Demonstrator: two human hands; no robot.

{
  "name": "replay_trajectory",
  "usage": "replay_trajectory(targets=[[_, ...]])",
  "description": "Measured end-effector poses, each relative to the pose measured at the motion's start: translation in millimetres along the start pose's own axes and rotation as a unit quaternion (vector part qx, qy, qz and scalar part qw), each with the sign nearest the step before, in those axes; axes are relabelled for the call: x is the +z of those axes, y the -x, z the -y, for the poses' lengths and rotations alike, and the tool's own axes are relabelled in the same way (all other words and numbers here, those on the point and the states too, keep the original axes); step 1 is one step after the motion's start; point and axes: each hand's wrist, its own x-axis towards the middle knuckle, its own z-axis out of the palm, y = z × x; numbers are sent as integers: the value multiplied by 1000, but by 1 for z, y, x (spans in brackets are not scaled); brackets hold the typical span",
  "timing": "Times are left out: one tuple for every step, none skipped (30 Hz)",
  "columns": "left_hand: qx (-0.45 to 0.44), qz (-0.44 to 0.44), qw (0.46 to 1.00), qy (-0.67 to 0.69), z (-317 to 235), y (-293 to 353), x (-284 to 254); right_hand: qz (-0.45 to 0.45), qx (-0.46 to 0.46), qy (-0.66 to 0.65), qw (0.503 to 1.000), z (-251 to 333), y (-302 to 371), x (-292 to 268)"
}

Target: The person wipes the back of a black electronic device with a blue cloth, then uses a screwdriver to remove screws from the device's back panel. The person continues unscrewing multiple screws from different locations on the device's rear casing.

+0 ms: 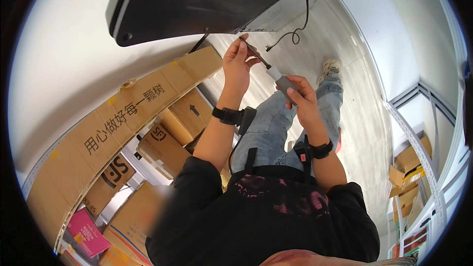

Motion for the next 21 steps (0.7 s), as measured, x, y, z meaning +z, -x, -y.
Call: replay_trajectory(targets=[[3, 5, 1000, 3, 0, -3, -4, -4, -9, -19, 1000, -7, 0, 5], [3, 13, 1000, 15, -1, -6, -6, -8, -14, -24, 1000, -11, -1, 9], [6, 18, 1000, 17, -1, -8, -7, -12, -19, -29, 999, -13, -2, 12], [11, 22, 999, 19, -2, -11, -8, -14, -26, -34, 999, -14, -4, 16], [17, 27, 999, 22, -3, -13, -9, -14, -22, -42, 999, -14, -5, 19], [20, 29, 999, 23, -4, -14, -9, -14, -19, -50, 998, -14, -5, 21], [21, 30, 999, 22, -3, -16, -10, -14, -15, -58, 998, -13, -5, 22], [23, 31, 999, 20, -2, -18, -10, -18, -13, -61, 998, -12, -7, 22], [24, 33, 999, 18, -1, -19, -10, -21, -10, -64, 998, -12, -8, 22], [27, 32, 999, 18, -2, -19, -11, -21, -7, -66, 998, -12, -9, 23], [30, 32, 999, 18, -3, -18, -11, -21, -5, -69, 997, -11, -8, 24], [33, 32, 999, 18, -3, -18, -11, -20, -3, -72, 997, -9, -8, 25], [34, 32, 999, 17, -2, -19, -12, -20, -3, -76, 997, -8, -8, 24], [36, 33, 999, 17, -2, -20, -12, -19, -3, -80, 997, -7, -9, 24], [37, 33, 999, 17, -1, -20, -12, -18, -3, -84, 996, -6, -9, 24], [38, 33, 999, 19, -1, -20, -12, -18, -2, -89, 996, -6, -9, 23], [39, 33, 998, 21, -1, -20, -11, -17, -5, -92, 996, -7, -10, 23], [39, 33, 998, 23, -1, -20, -10, -15, -8, -95, 995, -7, -11, 22], [38, 34, 998, 22, -1, -20, -11, -12, -11, -97, 995, -6, -12, 21], [37, 34, 999, 21, -1, -21, -12, -9, -7, -104, 994, -6, -13, 21], [35, 35, 999, 20, -1, -22, -12, -7, -3, -111, 994, -6, -14, 20]])
